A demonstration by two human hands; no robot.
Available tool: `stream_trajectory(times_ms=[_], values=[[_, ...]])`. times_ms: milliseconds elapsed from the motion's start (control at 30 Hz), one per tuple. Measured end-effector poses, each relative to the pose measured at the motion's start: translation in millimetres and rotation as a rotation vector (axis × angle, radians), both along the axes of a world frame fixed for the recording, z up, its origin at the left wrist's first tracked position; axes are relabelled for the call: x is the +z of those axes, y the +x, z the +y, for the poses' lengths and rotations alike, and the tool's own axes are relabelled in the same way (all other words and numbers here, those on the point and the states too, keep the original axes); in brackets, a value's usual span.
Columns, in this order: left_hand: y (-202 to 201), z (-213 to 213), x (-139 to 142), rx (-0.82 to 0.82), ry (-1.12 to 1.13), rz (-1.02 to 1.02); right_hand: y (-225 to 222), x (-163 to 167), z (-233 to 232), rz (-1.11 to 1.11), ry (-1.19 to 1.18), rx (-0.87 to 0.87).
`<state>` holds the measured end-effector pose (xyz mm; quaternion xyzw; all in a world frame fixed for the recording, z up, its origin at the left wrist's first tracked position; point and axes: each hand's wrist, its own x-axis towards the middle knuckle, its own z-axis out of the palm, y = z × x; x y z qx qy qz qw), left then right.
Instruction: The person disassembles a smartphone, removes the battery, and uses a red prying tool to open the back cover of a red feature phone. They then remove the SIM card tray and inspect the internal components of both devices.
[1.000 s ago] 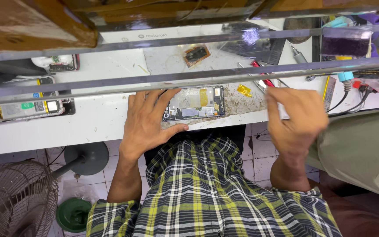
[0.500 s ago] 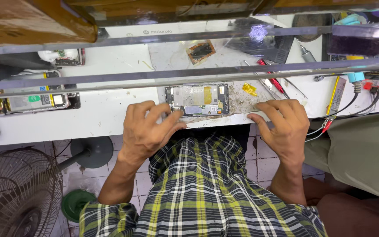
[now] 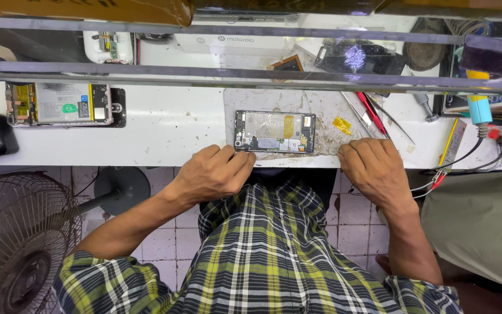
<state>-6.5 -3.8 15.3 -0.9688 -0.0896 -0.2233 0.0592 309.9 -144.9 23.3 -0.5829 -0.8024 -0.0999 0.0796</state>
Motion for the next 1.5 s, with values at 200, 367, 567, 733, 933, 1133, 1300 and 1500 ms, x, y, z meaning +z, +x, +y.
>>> stream_trajectory(times_ms=[200,367,567,733,933,1133,1300,1500], values=[[1.1,0.1,1.6,-0.002,0.035,0.035,0.1,-2.5,0.6,0.015,-0.024,-0.012],[4.1,-0.9,9.9,0.035,0.013,0.147,1.7,0.4,1.8,0.052,-0.024,-0.019],[-4.5,1.3,15.0,0.042,-0.008,0.280,1.9,-2.3,1.0,0.060,-0.002,-0.052],[0.3,7.2,12.2,-0.002,0.030,0.331,-3.3,-9.3,1.7,0.048,-0.003,-0.067],[-3.7,10.0,27.8,0.069,-0.037,0.236,-3.8,2.2,0.5,0.110,-0.040,-0.052],[-5.3,27.8,41.0,0.148,-0.371,-0.004,-4.2,28.9,10.8,0.267,-0.044,-0.062],[19.8,61.1,23.4,0.265,-0.215,-0.059,-7.6,35.7,71.6,0.386,0.061,-0.049],[25.0,76.3,-7.1,0.302,-0.240,0.034,-31.9,17.2,184.7,0.237,0.180,0.013]])
